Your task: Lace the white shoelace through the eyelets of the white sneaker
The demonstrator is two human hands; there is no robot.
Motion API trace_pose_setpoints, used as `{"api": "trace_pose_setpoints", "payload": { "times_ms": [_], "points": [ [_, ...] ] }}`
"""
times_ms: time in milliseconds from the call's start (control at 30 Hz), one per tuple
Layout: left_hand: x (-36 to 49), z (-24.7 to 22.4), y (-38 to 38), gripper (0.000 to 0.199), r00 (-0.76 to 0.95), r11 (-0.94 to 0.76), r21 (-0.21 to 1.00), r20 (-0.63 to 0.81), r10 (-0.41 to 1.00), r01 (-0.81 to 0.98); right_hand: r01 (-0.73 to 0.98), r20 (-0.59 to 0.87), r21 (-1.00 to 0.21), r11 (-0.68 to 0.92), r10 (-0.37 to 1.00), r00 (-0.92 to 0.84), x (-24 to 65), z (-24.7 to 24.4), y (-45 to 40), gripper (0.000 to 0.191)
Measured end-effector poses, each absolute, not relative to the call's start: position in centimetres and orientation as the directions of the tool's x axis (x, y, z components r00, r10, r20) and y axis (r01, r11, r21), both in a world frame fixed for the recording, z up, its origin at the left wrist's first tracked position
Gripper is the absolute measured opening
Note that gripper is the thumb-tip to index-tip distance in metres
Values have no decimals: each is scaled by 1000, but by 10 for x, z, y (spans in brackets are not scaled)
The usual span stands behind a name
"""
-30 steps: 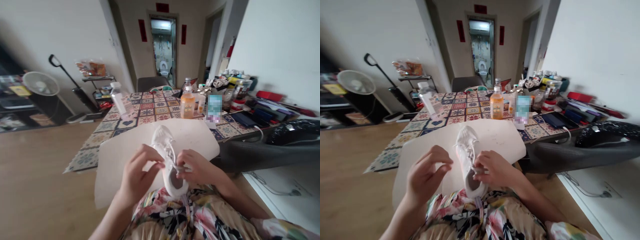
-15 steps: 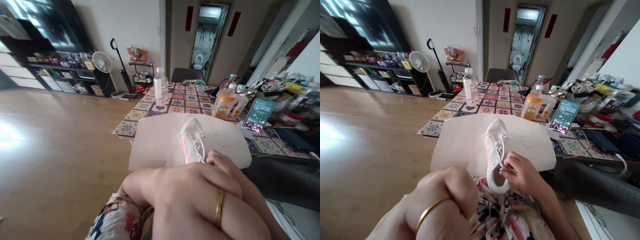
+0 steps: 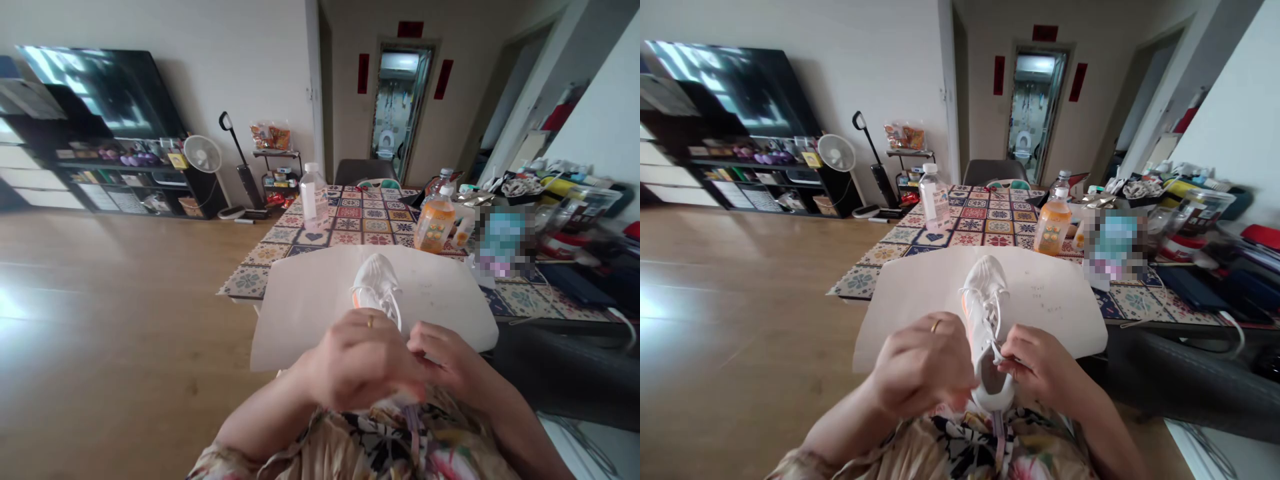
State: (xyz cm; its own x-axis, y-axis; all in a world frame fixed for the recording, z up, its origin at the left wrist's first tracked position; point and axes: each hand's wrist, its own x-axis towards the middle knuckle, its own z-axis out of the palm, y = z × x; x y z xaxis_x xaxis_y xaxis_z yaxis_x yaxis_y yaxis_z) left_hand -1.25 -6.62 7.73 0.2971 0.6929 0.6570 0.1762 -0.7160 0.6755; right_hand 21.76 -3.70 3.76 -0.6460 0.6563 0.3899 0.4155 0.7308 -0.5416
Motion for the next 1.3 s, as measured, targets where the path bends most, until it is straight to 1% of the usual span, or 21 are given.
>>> {"api": "trace_pose_setpoints", "payload": {
  "times_ms": [33,67,133,167,200,267,300,333,367,433,500,533,600,633,767,900,1033,1167,1300],
  "points": [
    [-13,72,-53,42,406,-759,643,668,623,107,401,405,-545,737,650,-644,217,39,-38,15],
    [-14,65,-42,38,388,-763,637,681,621,104,376,422,-558,740,643,-639,216,40,-39,16],
    [-17,48,-28,32,331,-700,689,626,706,191,283,447,-616,736,621,-644,217,44,-45,19],
    [-18,40,-24,31,328,-650,720,570,754,243,200,453,-655,729,591,-667,219,46,-50,23],
    [-19,32,-22,30,335,-629,733,543,770,258,92,468,-692,716,542,-698,221,48,-55,29],
    [-20,21,-20,31,337,-602,752,512,790,270,-116,506,-746,656,445,-739,226,54,-66,44],
    [-19,18,-19,30,339,-599,756,509,791,263,-168,517,-764,623,435,-737,229,57,-70,49],
    [-18,17,-19,28,341,-596,760,506,792,257,-167,510,-780,603,459,-727,230,59,-72,53],
    [-17,16,-18,26,347,-595,763,503,792,252,-103,481,-797,595,523,-704,232,62,-71,54],
    [-15,16,-17,17,369,-602,759,501,783,246,98,391,-804,587,645,-656,232,64,-63,51],
    [-14,16,-16,8,394,-629,741,519,759,236,262,436,-733,628,730,-527,231,61,-49,40],
    [-14,16,-17,9,406,-646,728,533,743,227,339,439,-709,619,763,-474,230,58,-42,33],
    [-12,17,-19,16,425,-677,706,558,712,207,402,400,-687,605,777,-486,227,50,-31,16],
    [-11,17,-20,18,429,-686,700,566,703,200,405,382,-682,609,769,-512,225,47,-28,10],
    [-5,19,-25,11,435,-684,707,566,700,180,352,395,-663,661,708,-586,218,41,-29,22],
    [-1,20,-25,16,496,-675,719,531,687,165,313,437,-666,677,694,-572,212,39,-31,25],
    [-3,19,-22,12,525,-681,718,528,667,143,300,462,-668,681,696,-550,207,34,-28,25],
    [-5,19,-21,12,563,-688,719,531,633,96,270,496,-664,697,681,-539,203,29,-28,15],
    [-3,14,-19,12,556,-684,727,548,625,51,265,509,-716,646,743,-434,196,26,-30,7]
  ]
}}
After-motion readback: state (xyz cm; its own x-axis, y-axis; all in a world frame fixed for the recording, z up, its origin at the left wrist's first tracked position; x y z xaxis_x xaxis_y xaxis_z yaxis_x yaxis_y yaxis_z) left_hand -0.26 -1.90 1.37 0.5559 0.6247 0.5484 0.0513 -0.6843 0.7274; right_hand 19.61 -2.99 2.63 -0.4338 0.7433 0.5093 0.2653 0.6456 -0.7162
